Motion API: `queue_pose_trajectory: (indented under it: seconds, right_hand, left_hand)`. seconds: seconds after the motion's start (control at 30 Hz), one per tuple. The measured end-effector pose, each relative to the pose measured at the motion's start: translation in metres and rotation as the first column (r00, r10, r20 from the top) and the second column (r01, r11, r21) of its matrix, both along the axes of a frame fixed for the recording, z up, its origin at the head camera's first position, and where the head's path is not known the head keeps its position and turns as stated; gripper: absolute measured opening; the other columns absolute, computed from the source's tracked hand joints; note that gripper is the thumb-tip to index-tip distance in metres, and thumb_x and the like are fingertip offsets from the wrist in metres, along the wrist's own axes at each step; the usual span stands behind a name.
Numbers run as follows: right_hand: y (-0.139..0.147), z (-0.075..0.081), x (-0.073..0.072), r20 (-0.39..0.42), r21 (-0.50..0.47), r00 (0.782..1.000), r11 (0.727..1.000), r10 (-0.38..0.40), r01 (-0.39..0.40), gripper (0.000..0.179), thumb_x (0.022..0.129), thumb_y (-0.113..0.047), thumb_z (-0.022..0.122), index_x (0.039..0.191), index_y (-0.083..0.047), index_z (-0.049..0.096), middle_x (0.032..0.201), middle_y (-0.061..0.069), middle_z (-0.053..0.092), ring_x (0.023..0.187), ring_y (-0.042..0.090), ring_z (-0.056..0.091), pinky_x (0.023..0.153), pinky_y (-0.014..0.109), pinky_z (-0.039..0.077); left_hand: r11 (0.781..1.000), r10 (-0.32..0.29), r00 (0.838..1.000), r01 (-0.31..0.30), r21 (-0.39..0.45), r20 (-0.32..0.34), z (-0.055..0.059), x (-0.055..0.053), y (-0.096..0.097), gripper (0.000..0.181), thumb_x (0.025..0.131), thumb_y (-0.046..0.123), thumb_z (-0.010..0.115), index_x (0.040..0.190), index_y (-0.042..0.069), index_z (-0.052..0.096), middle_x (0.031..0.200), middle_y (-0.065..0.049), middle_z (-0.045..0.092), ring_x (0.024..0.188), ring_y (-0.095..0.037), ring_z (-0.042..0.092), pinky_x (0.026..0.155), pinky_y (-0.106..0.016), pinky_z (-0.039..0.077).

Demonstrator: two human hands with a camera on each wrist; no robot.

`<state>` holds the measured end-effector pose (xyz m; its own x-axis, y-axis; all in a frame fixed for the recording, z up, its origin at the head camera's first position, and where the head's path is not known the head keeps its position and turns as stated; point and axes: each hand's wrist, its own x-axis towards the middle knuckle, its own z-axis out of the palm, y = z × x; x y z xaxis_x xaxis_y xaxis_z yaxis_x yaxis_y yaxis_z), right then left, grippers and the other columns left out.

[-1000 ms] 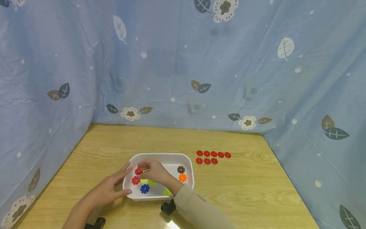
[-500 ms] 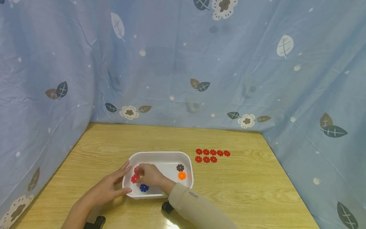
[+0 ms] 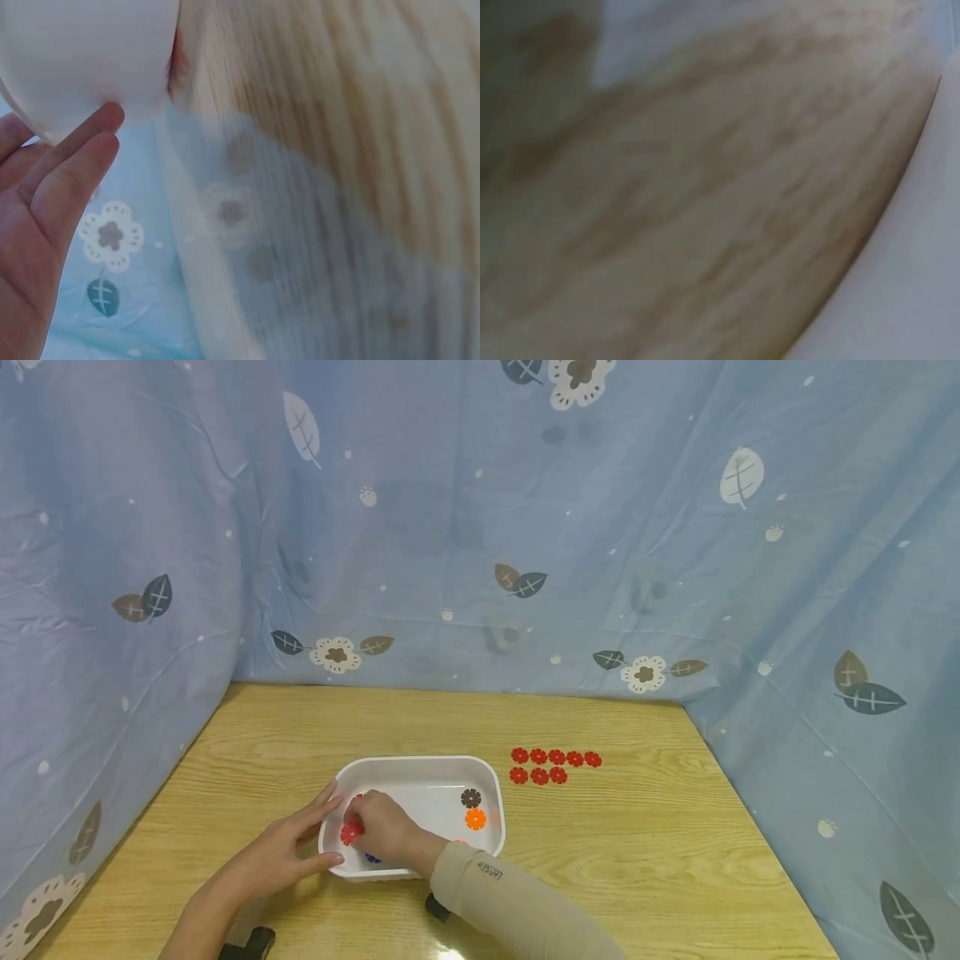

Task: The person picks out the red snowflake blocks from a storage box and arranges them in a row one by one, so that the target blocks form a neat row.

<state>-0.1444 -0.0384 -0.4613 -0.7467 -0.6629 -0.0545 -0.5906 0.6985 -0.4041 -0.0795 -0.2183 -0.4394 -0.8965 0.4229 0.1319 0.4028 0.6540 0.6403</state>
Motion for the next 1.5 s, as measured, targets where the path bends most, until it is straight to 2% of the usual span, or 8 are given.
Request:
queue_pose_trajectory:
  seconds: [0.3, 0.57, 0.73, 0.9, 1.1, 1.3, 1.4, 1.5]
  right_hand:
    - [0.002, 0.004, 0.002, -0.07, 0.017, 0.994, 0.997, 0.08, -0.079, 0.027, 0.078, -0.014, 0.076, 0.103, -0.018, 0.067, 0.088, -0.012, 0.059, 0.079, -0.002, 0.046, 0.073, 0.007, 0.04]
    - [0.002, 0.006, 0.005, -0.141, 0.083, 0.982, 0.99, 0.128, -0.117, 0.025, 0.082, -0.013, 0.072, 0.104, -0.021, 0.068, 0.09, -0.012, 0.056, 0.076, -0.002, 0.047, 0.069, 0.006, 0.04]
    - [0.002, 0.007, 0.006, -0.144, 0.08, 0.98, 0.989, 0.138, -0.127, 0.024, 0.082, -0.012, 0.071, 0.105, -0.02, 0.07, 0.093, -0.01, 0.056, 0.076, -0.002, 0.047, 0.069, 0.005, 0.04]
    - [0.002, 0.008, 0.003, -0.137, 0.055, 0.977, 0.986, 0.161, -0.155, 0.027, 0.08, -0.01, 0.072, 0.106, -0.018, 0.072, 0.091, -0.01, 0.061, 0.077, -0.002, 0.046, 0.068, 0.004, 0.038]
    - [0.006, 0.008, 0.001, -0.071, 0.01, 0.985, 0.987, 0.159, -0.159, 0.028, 0.079, -0.011, 0.073, 0.106, -0.017, 0.072, 0.09, -0.012, 0.067, 0.075, -0.003, 0.047, 0.069, 0.005, 0.039]
    - [0.012, 0.013, 0.001, 0.074, -0.085, 0.996, 0.996, 0.04, -0.034, 0.031, 0.078, -0.01, 0.076, 0.108, -0.016, 0.072, 0.094, -0.01, 0.069, 0.078, -0.005, 0.053, 0.074, 0.007, 0.044]
    - [0.015, 0.017, 0.002, 0.174, -0.167, 0.984, 0.985, -0.022, 0.051, 0.032, 0.077, -0.006, 0.076, 0.108, -0.014, 0.072, 0.093, -0.008, 0.07, 0.08, -0.005, 0.057, 0.073, 0.008, 0.046]
    - [0.019, 0.019, 0.003, 0.265, -0.239, 0.962, 0.963, -0.058, 0.124, 0.034, 0.077, -0.003, 0.074, 0.11, -0.013, 0.071, 0.094, -0.007, 0.071, 0.083, -0.003, 0.06, 0.074, 0.01, 0.048]
  left_hand:
    - [1.0, 0.019, 0.999, -0.02, -0.02, -0.028, 0.0, 0.001, 0.001, 0.074, 0.082, 0.04, 0.072, 0.142, 0.008, 0.044, 0.154, -0.013, 0.031, 0.122, -0.014, 0.053, 0.097, -0.007, 0.038]
    - [1.0, 0.015, 1.0, -0.015, -0.003, 0.01, 0.0, 0.001, 0.0, 0.075, 0.083, 0.04, 0.071, 0.142, 0.005, 0.043, 0.154, -0.015, 0.029, 0.12, -0.014, 0.055, 0.095, -0.009, 0.042]
    - [1.0, 0.017, 1.0, -0.016, -0.024, 0.014, 0.002, 0.002, 0.001, 0.074, 0.083, 0.04, 0.07, 0.143, 0.006, 0.042, 0.154, -0.015, 0.029, 0.121, -0.016, 0.055, 0.095, -0.015, 0.046]
    - [0.999, 0.021, 1.0, -0.021, -0.024, 0.012, 0.003, 0.002, 0.001, 0.074, 0.082, 0.041, 0.071, 0.143, 0.007, 0.043, 0.154, -0.014, 0.03, 0.121, -0.017, 0.055, 0.096, -0.014, 0.044]
    - [1.0, 0.006, 1.0, -0.006, 0.009, 0.025, 0.002, 0.001, 0.001, 0.076, 0.082, 0.04, 0.072, 0.142, 0.005, 0.043, 0.154, -0.016, 0.029, 0.119, -0.016, 0.056, 0.095, -0.011, 0.043]
    - [1.0, 0.008, 1.0, -0.009, 0.013, 0.021, 0.001, 0.001, 0.001, 0.075, 0.082, 0.039, 0.071, 0.142, 0.005, 0.042, 0.154, -0.016, 0.029, 0.123, -0.015, 0.051, 0.096, -0.008, 0.039]
    - [1.0, 0.012, 1.0, -0.012, 0.01, 0.009, 0.001, 0.001, 0.001, 0.075, 0.082, 0.039, 0.071, 0.142, 0.003, 0.043, 0.153, -0.017, 0.029, 0.123, -0.016, 0.05, 0.096, -0.006, 0.036]
    - [1.0, 0.021, 1.0, -0.021, 0.006, 0.006, 0.001, 0.001, 0.002, 0.075, 0.082, 0.039, 0.071, 0.141, 0.003, 0.043, 0.153, -0.018, 0.03, 0.124, -0.016, 0.05, 0.096, -0.005, 0.035]
